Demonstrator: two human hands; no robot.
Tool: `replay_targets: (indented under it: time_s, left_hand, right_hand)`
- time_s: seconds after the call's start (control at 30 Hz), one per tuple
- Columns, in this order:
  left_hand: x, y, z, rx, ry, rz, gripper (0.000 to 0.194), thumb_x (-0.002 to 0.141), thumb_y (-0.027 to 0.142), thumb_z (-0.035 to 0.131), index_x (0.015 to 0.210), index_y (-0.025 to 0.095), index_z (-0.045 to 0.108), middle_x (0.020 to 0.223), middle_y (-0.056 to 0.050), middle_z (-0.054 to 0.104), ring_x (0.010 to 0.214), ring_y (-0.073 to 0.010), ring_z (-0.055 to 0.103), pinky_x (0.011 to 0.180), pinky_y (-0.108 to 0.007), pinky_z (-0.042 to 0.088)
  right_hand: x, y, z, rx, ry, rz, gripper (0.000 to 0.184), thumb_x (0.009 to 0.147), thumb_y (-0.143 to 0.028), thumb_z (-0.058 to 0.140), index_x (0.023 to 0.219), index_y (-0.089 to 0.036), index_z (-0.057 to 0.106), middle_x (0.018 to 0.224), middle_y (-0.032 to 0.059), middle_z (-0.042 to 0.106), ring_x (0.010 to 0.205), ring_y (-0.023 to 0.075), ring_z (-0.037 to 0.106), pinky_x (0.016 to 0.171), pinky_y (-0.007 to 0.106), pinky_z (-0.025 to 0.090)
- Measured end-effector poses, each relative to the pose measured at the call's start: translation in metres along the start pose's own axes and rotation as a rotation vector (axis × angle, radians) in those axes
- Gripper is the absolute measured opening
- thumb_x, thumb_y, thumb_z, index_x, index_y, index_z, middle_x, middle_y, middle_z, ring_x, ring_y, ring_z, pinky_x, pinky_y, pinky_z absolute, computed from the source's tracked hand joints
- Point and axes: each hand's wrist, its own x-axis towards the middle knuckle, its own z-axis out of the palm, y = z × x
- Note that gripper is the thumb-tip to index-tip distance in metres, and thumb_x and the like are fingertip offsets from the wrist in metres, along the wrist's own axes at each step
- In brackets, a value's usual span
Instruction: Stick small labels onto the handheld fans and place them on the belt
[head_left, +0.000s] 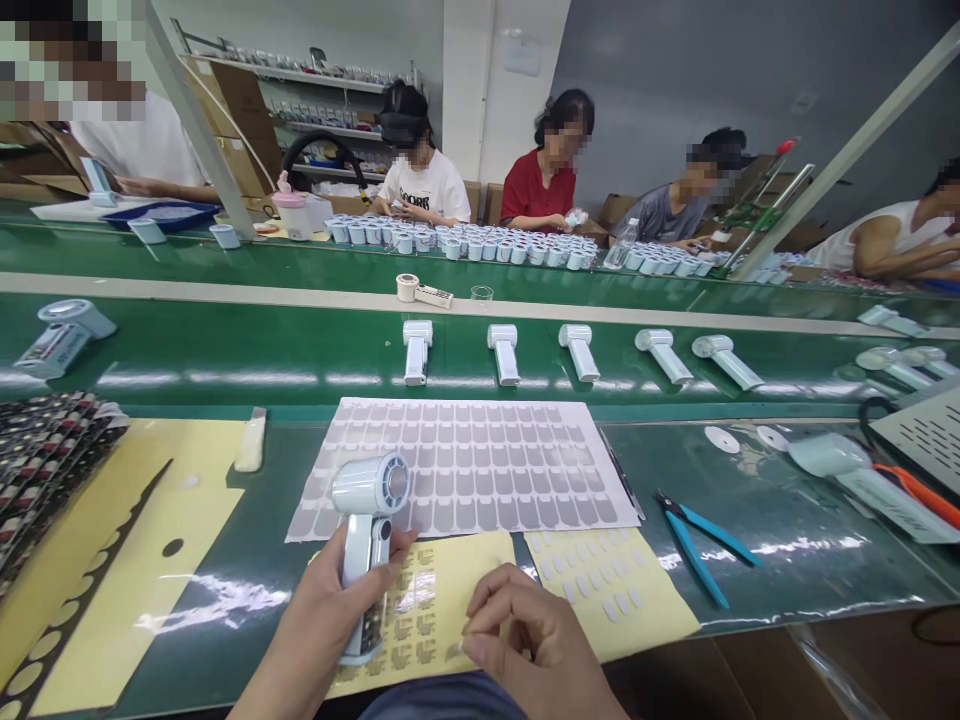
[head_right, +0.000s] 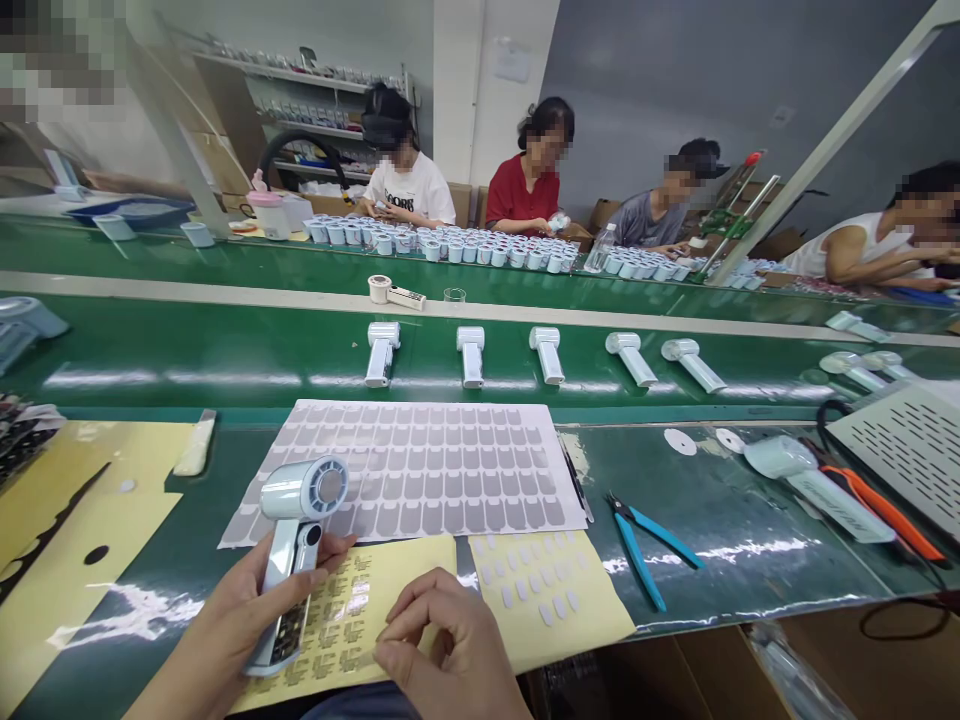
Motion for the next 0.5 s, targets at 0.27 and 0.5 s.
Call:
replay_targets:
  time_s: [0.27,0.5]
  left_hand:
    - [-0.011,0.021,0.013,-0.211,-0.019,-0.124,0.040,0.065,0.043,0.084,0.094,0.019,0.074,0.084,-0.007,0.075,0.080,-0.0231,0.070,0.068,-0.026,0.053]
    - [-0.002,0.027,0.019,-0.406,0.009,-0.145,0.027,0.086,0.039,0.067,0.109,0.026,0.072,0.099,-0.005,0.075,0.095,-0.0230,0.069,0.066,-0.024,0.055]
  right_hand:
    - [0.018,-0.045,0.015,0.053,-0.065,-0.039,0.011,0.082,-0.032,0.070,0.077,-0.022,0.070,0.092,0.0030,0.061,0.070,0.0120,0.054,0.050,0.021,0.036]
    - [0.046,-0.067,0.032,-0.085,-0.064,-0.058,0.008,0.082,-0.016,0.063,0.075,-0.020,0.064,0.096,0.0009,0.055,0.074,0.0107,0.055,0.050,0.018,0.037]
